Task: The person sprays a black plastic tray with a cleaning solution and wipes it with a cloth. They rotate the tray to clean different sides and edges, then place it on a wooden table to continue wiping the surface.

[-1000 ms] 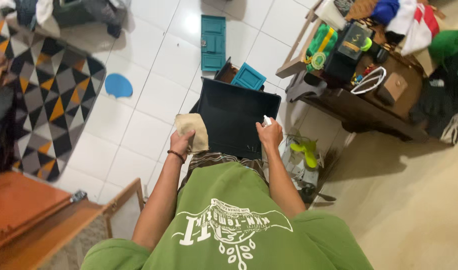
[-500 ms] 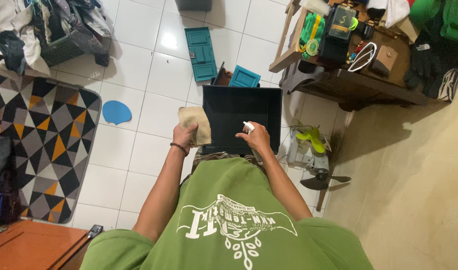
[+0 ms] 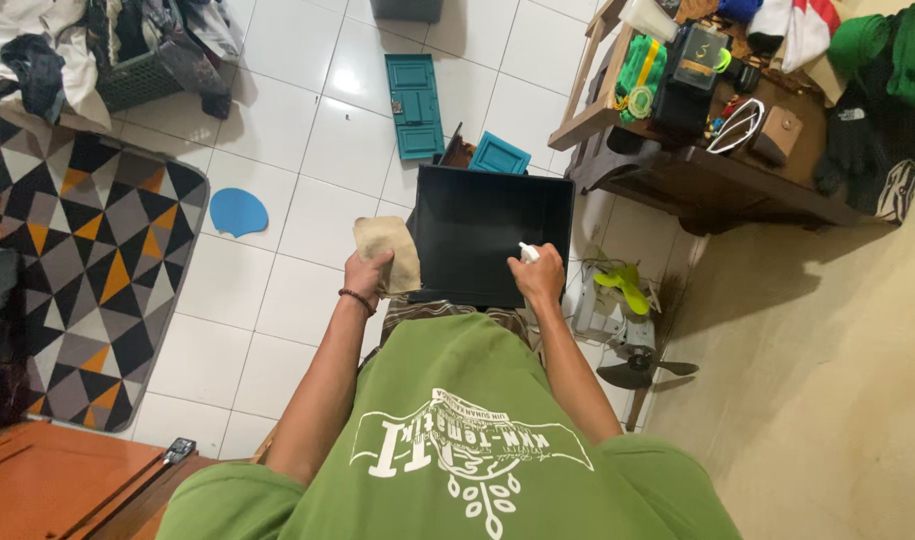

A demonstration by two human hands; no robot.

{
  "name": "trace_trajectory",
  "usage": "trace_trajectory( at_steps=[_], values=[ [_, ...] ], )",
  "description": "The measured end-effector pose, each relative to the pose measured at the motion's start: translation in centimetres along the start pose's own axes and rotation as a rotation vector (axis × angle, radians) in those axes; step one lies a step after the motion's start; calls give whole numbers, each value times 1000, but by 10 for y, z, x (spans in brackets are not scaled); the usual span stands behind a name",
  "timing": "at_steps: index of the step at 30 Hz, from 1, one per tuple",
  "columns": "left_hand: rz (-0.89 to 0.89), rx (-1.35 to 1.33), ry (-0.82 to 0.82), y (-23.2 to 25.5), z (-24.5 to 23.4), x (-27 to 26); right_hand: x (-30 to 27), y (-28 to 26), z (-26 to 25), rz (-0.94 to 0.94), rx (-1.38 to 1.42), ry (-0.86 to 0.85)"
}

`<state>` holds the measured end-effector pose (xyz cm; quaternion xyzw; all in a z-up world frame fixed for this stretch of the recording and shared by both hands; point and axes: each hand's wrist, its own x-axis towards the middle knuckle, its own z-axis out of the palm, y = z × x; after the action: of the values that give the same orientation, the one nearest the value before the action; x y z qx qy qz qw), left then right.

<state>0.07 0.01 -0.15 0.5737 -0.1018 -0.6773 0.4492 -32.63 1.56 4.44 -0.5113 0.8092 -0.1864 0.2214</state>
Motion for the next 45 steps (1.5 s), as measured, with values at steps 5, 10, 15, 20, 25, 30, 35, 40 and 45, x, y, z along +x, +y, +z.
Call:
trace_trajectory(
  at_steps=[5, 10, 15, 20, 25, 30, 35, 40, 45],
  values=[
    [16, 11, -12, -7, -4, -1, 2, 22, -4, 56, -111, 72],
    [-22, 27, -11, -14, -4, 3, 7, 41, -16, 191, -139, 125],
    [24, 24, -64, -14, 2, 6, 13, 55, -26, 266, -163, 252],
    [-5, 62, -35, -8, 10, 0, 12, 74, -32, 367, -123, 199],
    [-52, 76, -20, -6, 13, -4, 4, 91, -36, 323, -226, 212],
    [-21, 74, -38, -12, 8, -1, -5, 104, -42, 486, -166, 151],
    [-39, 104, -16, -15, 5, -4, -21, 120, -38, 543, -207, 59],
    [-24, 99, -17, -16, 4, -5, -36, 135, -24, 640, -267, -126],
    [-7, 78, -2, -17, -1, -5, -40, 132, 1, 543, -324, -289]
  ],
)
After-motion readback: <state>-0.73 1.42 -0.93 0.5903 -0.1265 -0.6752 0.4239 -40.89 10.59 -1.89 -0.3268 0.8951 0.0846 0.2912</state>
